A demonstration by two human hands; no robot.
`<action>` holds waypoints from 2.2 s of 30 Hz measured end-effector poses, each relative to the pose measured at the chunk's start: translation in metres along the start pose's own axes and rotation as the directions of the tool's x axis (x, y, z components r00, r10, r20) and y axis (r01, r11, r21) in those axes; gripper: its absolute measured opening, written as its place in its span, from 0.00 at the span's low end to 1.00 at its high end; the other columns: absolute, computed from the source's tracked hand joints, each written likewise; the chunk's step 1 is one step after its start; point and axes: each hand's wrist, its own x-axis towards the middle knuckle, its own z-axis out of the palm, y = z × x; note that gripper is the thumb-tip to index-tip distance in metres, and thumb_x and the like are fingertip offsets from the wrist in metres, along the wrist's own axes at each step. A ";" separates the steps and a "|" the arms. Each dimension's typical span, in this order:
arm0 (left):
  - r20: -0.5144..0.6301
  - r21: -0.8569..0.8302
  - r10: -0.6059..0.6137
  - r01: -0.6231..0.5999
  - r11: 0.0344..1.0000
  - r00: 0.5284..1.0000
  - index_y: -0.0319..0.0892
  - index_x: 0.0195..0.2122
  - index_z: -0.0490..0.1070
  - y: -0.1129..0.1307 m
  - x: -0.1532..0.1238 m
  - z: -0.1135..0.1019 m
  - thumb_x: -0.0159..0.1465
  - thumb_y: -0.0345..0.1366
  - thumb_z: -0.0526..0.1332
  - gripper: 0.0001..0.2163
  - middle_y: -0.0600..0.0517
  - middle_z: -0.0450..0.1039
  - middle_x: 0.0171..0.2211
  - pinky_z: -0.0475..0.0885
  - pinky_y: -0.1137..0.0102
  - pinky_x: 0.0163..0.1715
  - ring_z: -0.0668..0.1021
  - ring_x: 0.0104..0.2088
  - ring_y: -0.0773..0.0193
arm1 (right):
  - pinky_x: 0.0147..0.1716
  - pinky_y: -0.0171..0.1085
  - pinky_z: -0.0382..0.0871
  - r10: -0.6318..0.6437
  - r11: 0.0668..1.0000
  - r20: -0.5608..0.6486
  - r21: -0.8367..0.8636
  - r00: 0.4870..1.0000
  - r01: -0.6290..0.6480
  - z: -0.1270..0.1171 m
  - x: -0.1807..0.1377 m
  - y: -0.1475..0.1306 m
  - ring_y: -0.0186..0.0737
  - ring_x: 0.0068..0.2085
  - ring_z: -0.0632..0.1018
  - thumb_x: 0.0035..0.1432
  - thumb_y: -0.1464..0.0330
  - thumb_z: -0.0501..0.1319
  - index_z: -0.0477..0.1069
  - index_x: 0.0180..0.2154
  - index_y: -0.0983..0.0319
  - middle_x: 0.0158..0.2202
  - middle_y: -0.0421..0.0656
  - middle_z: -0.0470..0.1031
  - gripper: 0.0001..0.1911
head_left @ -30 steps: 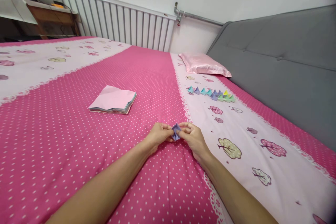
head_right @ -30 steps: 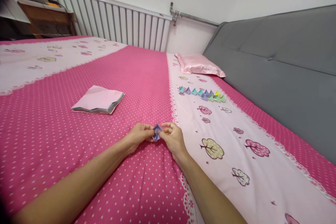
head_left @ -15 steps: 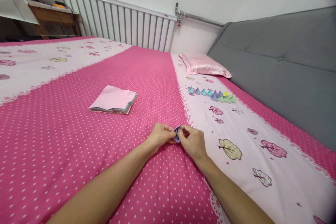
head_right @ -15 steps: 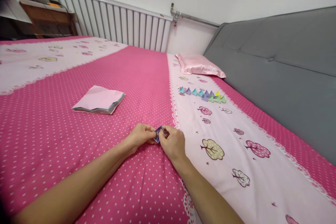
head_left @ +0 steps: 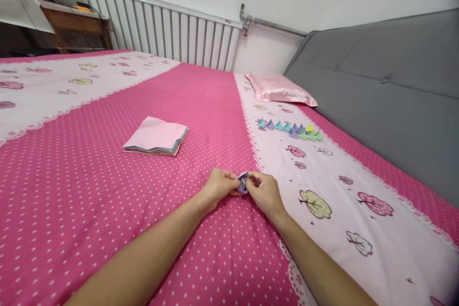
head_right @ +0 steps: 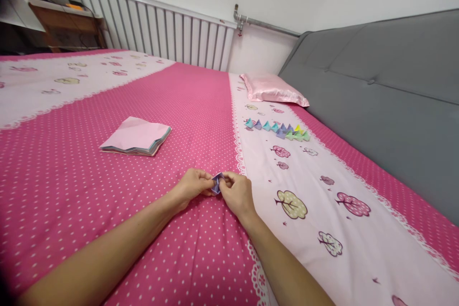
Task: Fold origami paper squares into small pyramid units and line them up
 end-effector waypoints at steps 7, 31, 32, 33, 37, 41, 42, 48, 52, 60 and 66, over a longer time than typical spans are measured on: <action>0.003 -0.068 -0.012 0.013 0.998 1.000 0.34 0.16 0.69 -0.003 0.003 -0.001 0.47 0.25 0.61 0.05 0.51 0.71 0.15 0.68 0.78 0.21 0.72 0.17 0.72 | 0.34 0.37 0.72 0.129 0.922 0.112 0.353 0.985 -0.160 0.002 0.000 0.001 0.40 0.33 0.78 0.43 0.70 0.62 0.73 0.35 0.63 0.32 0.43 0.78 0.12; -0.085 -0.312 -0.012 -0.015 0.950 0.996 0.34 0.23 0.69 0.008 -0.003 -0.004 0.50 0.30 0.62 0.04 0.51 0.72 0.21 0.72 0.77 0.26 0.74 0.22 0.71 | 0.34 0.36 0.70 -0.356 0.912 -0.077 -0.245 0.931 0.329 -0.004 -0.011 -0.008 0.37 0.31 0.76 0.55 0.67 0.58 0.75 0.33 0.58 0.31 0.40 0.78 0.07; -0.093 -0.320 0.000 -0.030 0.947 0.996 0.35 0.24 0.69 0.008 -0.003 -0.004 0.51 0.32 0.61 0.05 0.50 0.72 0.22 0.72 0.76 0.27 0.75 0.23 0.70 | 0.34 0.36 0.70 -0.364 0.905 -0.082 -0.266 0.928 0.332 -0.005 -0.011 -0.007 0.37 0.32 0.76 0.55 0.68 0.58 0.75 0.33 0.58 0.31 0.40 0.78 0.07; -0.108 -0.328 0.009 -0.044 0.944 0.994 0.35 0.26 0.70 0.008 -0.003 -0.004 0.51 0.34 0.61 0.06 0.49 0.73 0.24 0.73 0.75 0.28 0.76 0.24 0.68 | 0.35 0.36 0.69 -0.370 0.899 -0.096 -0.286 0.924 0.331 -0.006 -0.011 -0.007 0.37 0.32 0.76 0.55 0.67 0.58 0.75 0.33 0.58 0.31 0.40 0.78 0.07; -0.164 -0.329 -0.005 -0.050 0.943 0.986 0.34 0.30 0.68 0.008 -0.001 -0.004 0.53 0.37 0.57 0.10 0.44 0.74 0.27 0.73 0.71 0.27 0.77 0.25 0.65 | 0.35 0.35 0.68 -0.376 0.890 -0.187 -0.345 0.908 0.298 -0.014 -0.002 -0.004 0.36 0.32 0.76 0.56 0.68 0.57 0.75 0.32 0.59 0.31 0.41 0.77 0.08; -0.163 -0.235 0.028 -0.066 0.970 0.986 0.34 0.30 0.67 0.009 0.001 -0.004 0.54 0.37 0.55 0.10 0.44 0.74 0.28 0.72 0.72 0.24 0.76 0.23 0.66 | 0.35 0.34 0.67 -0.334 0.891 -0.283 -0.407 0.899 0.203 -0.040 0.026 0.004 0.37 0.31 0.76 0.55 0.67 0.57 0.75 0.32 0.60 0.32 0.41 0.78 0.08; -0.158 -0.209 0.045 -0.078 0.975 0.986 0.34 0.30 0.67 0.009 0.001 -0.004 0.55 0.37 0.55 0.10 0.45 0.74 0.28 0.72 0.73 0.24 0.76 0.23 0.66 | 0.34 0.34 0.67 -0.315 0.884 -0.299 -0.438 0.901 0.163 -0.050 0.035 0.007 0.37 0.31 0.76 0.55 0.67 0.57 0.75 0.32 0.60 0.32 0.41 0.78 0.08; -0.112 -0.107 0.076 -0.089 0.990 0.991 0.33 0.33 0.67 0.001 0.007 -0.005 0.56 0.43 0.56 0.15 0.45 0.73 0.29 0.70 0.74 0.24 0.74 0.22 0.69 | 0.32 0.34 0.65 -0.125 0.756 -0.408 -0.630 0.904 -0.180 -0.109 0.090 0.034 0.39 0.34 0.76 0.56 0.67 0.54 0.74 0.36 0.56 0.33 0.40 0.78 0.10; -0.102 -0.058 0.067 -0.073 0.996 0.993 0.33 0.33 0.68 0.000 0.009 -0.005 0.56 0.45 0.56 0.16 0.46 0.73 0.30 0.69 0.75 0.24 0.73 0.22 0.70 | 0.32 0.36 0.64 -0.071 0.723 -0.468 -0.632 0.881 -0.278 -0.136 0.128 0.057 0.41 0.37 0.75 0.56 0.67 0.53 0.74 0.36 0.56 0.35 0.41 0.77 0.11; -0.101 -0.039 0.042 -0.046 0.998 0.994 0.34 0.32 0.69 -0.006 0.012 -0.007 0.54 0.49 0.58 0.19 0.45 0.74 0.30 0.67 0.75 0.22 0.73 0.22 0.69 | 0.35 0.36 0.63 -0.007 0.662 -0.491 -0.655 0.871 -0.364 -0.150 0.200 0.094 0.41 0.38 0.74 0.57 0.68 0.51 0.73 0.37 0.57 0.38 0.42 0.75 0.12; -0.111 0.022 0.056 -0.054 0.998 0.992 0.36 0.32 0.71 -0.020 0.017 -0.008 0.57 0.50 0.56 0.19 0.46 0.75 0.29 0.67 0.75 0.22 0.72 0.22 0.69 | 0.35 0.37 0.64 0.024 0.644 -0.469 -0.668 0.883 -0.373 -0.146 0.226 0.115 0.42 0.37 0.74 0.57 0.70 0.51 0.73 0.37 0.58 0.37 0.44 0.75 0.12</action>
